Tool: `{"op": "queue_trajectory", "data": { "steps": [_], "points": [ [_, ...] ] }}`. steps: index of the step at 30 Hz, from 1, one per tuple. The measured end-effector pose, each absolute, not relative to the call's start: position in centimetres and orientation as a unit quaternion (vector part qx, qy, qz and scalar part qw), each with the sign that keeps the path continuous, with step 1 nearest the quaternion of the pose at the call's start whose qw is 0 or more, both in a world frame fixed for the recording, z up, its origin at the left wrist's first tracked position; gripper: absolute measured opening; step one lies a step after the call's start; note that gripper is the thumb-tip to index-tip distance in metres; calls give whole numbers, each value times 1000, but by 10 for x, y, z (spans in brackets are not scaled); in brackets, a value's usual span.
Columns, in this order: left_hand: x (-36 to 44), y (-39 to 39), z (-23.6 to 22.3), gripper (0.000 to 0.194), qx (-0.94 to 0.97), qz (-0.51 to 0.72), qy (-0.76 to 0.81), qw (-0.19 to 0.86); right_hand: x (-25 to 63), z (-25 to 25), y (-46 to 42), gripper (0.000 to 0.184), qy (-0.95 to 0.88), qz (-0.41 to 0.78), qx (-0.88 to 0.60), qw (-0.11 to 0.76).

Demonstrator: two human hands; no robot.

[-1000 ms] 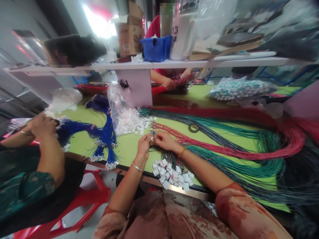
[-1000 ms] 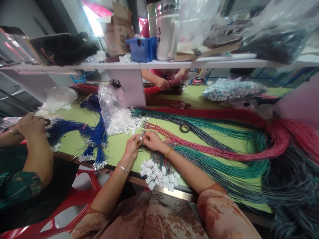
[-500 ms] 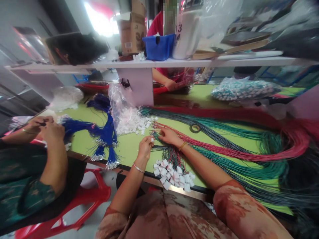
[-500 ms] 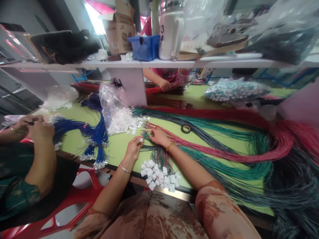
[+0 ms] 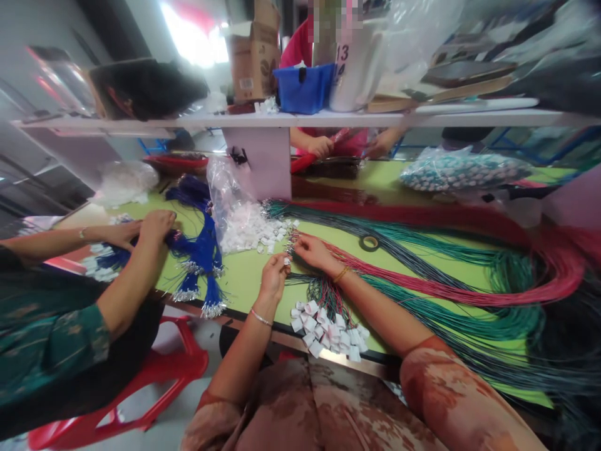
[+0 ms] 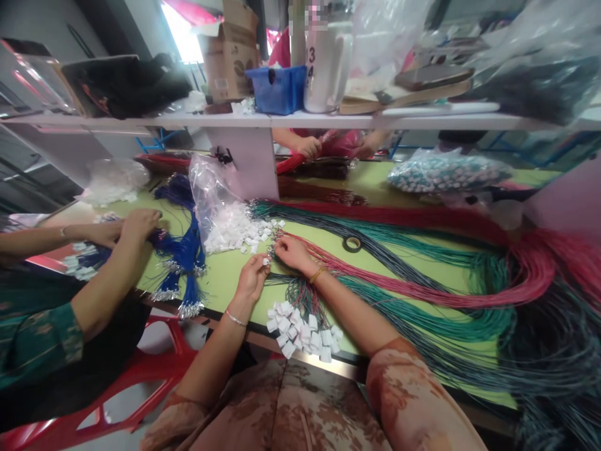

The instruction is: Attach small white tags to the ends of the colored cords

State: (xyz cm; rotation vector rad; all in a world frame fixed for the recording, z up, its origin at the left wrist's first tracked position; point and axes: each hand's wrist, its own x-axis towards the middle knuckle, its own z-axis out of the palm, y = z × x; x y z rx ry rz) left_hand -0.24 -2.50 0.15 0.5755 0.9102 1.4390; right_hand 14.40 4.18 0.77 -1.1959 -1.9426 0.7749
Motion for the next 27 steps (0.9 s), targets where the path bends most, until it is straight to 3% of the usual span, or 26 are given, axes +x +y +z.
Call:
{"op": "queue_trajectory", "data": {
  "steps": [9,21,27],
  "points": [
    [-3,-26,-1,16,241,634,358,641,142,13,18,13,-714,385,-409,419],
    [-1,-28,0,19,274,635,360,627,146,9,7,20,-728,396,-431,358],
    [7,-30,-4,24,344,639,398,561,144,8,6,27,-704,429,-453,339]
  ]
}}
